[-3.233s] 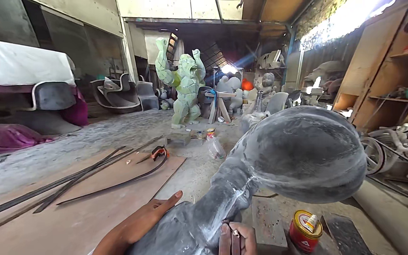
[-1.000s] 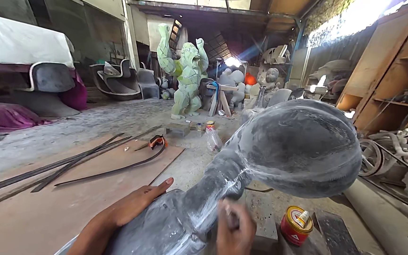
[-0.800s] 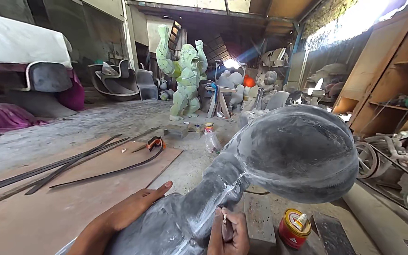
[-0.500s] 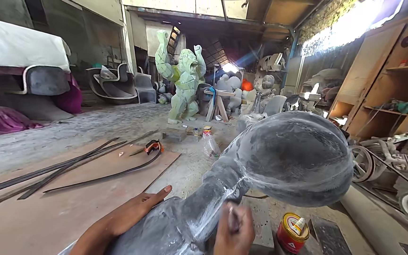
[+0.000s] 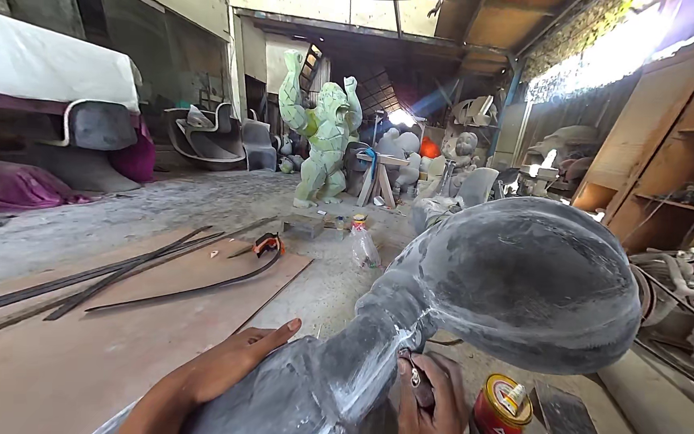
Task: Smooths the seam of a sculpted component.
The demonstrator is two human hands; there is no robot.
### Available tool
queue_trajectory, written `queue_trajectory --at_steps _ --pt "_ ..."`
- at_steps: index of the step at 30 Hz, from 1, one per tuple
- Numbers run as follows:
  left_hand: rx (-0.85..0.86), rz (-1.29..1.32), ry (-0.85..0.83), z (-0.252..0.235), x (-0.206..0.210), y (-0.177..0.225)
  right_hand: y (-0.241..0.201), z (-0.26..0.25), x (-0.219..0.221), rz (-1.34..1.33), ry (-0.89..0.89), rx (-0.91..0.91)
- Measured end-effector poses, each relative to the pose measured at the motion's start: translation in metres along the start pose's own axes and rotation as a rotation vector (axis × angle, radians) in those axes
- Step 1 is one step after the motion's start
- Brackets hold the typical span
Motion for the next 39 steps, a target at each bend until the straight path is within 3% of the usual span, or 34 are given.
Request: queue_trajectory --at_steps 3,9,12,17,19,22,26,30,35,39 --pt "0.007 -0.009 0.004 0.003 0.0 0.006 -0.003 -0.028 0.011 0.087 0.071 -0.144" --pt "-0.009 -0.002 -0.039 0.004 0.0 0.01 0.015 -0.008 0.008 0.041 -0.004 -0.147" --pt "-0.017 -0.001 -0.029 0.003 0.001 0.014 0.005 -0.037 0.014 0.042 0.037 -0.221" --pt "-0.034 -0.006 -0.023 0.002 0.0 0.015 0.023 -0.016 0.004 0.074 -0.013 -0.24" --pt "-0.034 -0.005 -0.005 0.003 0.0 0.018 0.013 -0.037 0.009 0.103 -0.018 -0.278" --pt "-0.025 -0.001 -0.014 0.005 0.005 0.018 0.001 -0.054 0.013 0.117 -0.038 -0.263" --pt "-0.016 0.015 -0.015 0.006 0.002 0.015 0.026 -0.021 -0.003 0.07 -0.081 -0.28" --pt "0.0 0.024 -0.003 0.009 0.008 0.023 0.002 -0.061 0.01 0.081 -0.095 -0.306" --pt "0.002 0.045 -0.004 0.005 0.009 0.019 0.022 -0.018 -0.008 0.025 -0.128 -0.209" --pt "0.003 0.023 0.004 0.007 0.009 0.021 0.003 -0.044 0.006 -0.034 -0.069 -0.229"
Point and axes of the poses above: each hand's wrist, its own z-axis away from the middle knuckle, its own x-axis out of the palm, y = z × x, the point moved 2 cm from there along -z, towards the middle knuckle, and after that the axes turned 12 degrees about -y, right-handed, at the moved point
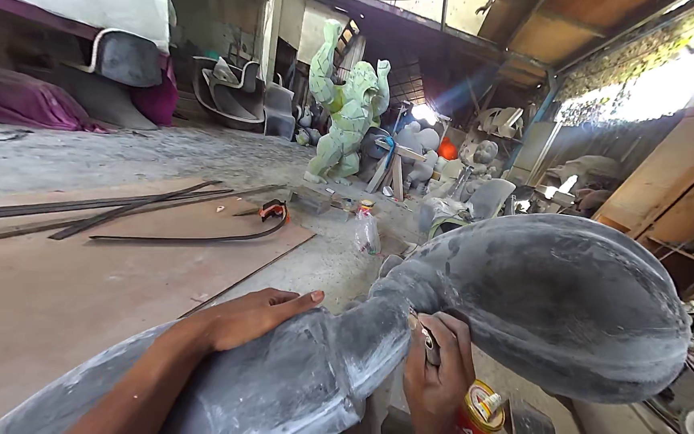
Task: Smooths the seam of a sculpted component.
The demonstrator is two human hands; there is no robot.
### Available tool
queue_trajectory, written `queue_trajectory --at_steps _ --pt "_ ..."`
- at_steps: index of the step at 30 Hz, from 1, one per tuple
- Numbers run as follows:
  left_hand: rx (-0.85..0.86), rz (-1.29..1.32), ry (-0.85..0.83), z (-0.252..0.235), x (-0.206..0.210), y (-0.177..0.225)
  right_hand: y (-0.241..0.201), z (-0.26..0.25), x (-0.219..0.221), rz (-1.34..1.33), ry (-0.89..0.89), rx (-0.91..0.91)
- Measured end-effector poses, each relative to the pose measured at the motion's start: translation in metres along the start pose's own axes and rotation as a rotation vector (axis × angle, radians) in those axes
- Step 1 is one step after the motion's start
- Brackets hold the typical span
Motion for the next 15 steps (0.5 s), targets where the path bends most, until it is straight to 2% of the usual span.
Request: queue_trajectory --at_steps 4,9,13,15 --pt "-0.013 0.015 0.012 0.0 -0.004 0.002 -0.004 0.032 -0.005 -0.076 -0.017 0.141" --pt "-0.031 -0.002 0.003 0.0 -0.003 0.001 -0.011 -0.012 0.005 0.039 -0.025 0.066" --pt "-0.026 0.011 -0.001 -0.001 -0.004 0.0 -0.014 0.031 -0.005 -0.027 -0.058 0.15" --pt "-0.021 0.006 0.003 0.0 -0.004 0.001 -0.009 0.012 -0.001 0.054 -0.042 0.074"
Point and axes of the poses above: each hand's wrist, its own z-axis away from the middle knuckle, its own x-axis out of the palm, y = z × x, the point moved 2 cm from there along -z, towards the middle knuckle, and after that the axes turned 12 degrees about -y, right-handed, at the moved point
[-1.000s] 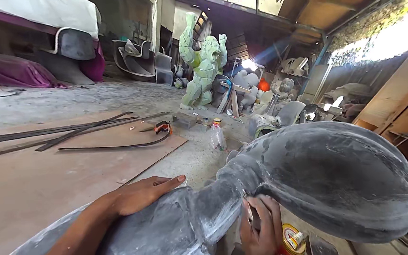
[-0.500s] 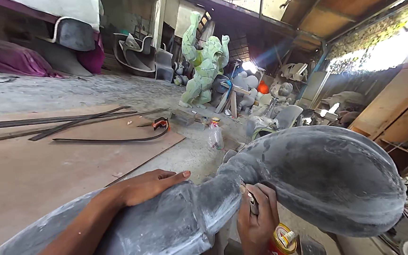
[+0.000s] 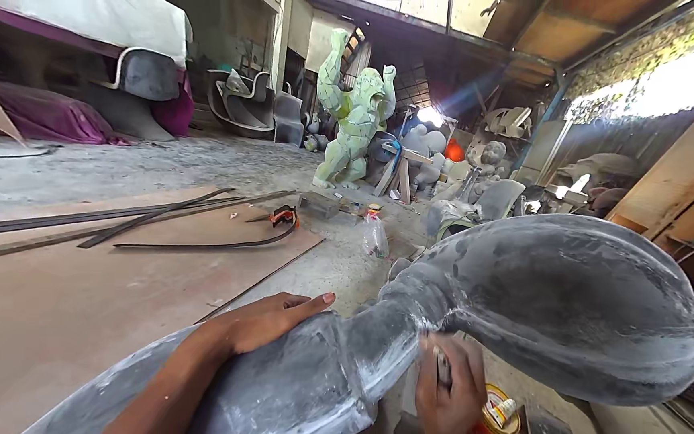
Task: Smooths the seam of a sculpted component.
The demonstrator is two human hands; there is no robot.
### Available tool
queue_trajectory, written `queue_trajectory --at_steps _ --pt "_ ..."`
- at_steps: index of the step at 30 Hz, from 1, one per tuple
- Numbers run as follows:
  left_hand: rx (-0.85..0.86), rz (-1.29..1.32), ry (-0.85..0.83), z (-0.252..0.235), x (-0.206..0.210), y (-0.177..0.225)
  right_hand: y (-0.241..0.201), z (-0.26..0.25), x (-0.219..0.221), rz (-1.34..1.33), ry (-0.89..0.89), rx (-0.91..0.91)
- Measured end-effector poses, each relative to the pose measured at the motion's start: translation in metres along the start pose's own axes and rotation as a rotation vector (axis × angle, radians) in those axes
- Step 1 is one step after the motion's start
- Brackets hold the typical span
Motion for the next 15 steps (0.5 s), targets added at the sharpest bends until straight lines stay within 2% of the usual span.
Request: queue_trajectory --at_steps 3,7,11,15 --pt "0.02 -0.018 -0.017 0.0 0.003 -0.004 0.001 -0.018 0.001 0.113 0.017 -0.062" --pt "0.028 -0.002 -0.019 -0.001 0.0 -0.004 0.018 0.019 -0.005 0.126 0.024 -0.052" --pt "0.024 -0.019 -0.018 0.002 0.003 0.001 0.0 -0.038 0.006 0.144 0.012 -0.087" --pt "0.032 -0.014 -0.018 -0.001 -0.001 -0.004 0.016 -0.002 -0.007 0.106 -0.015 -0.108"
Point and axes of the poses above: each hand's wrist, its own z-axis away from the middle knuckle, its own x-axis out of the palm, y = z × x, the point moved 2 cm from there along -z, towards the middle knuckle, and after that the axes turned 12 degrees about -y, right-handed, at the moved point
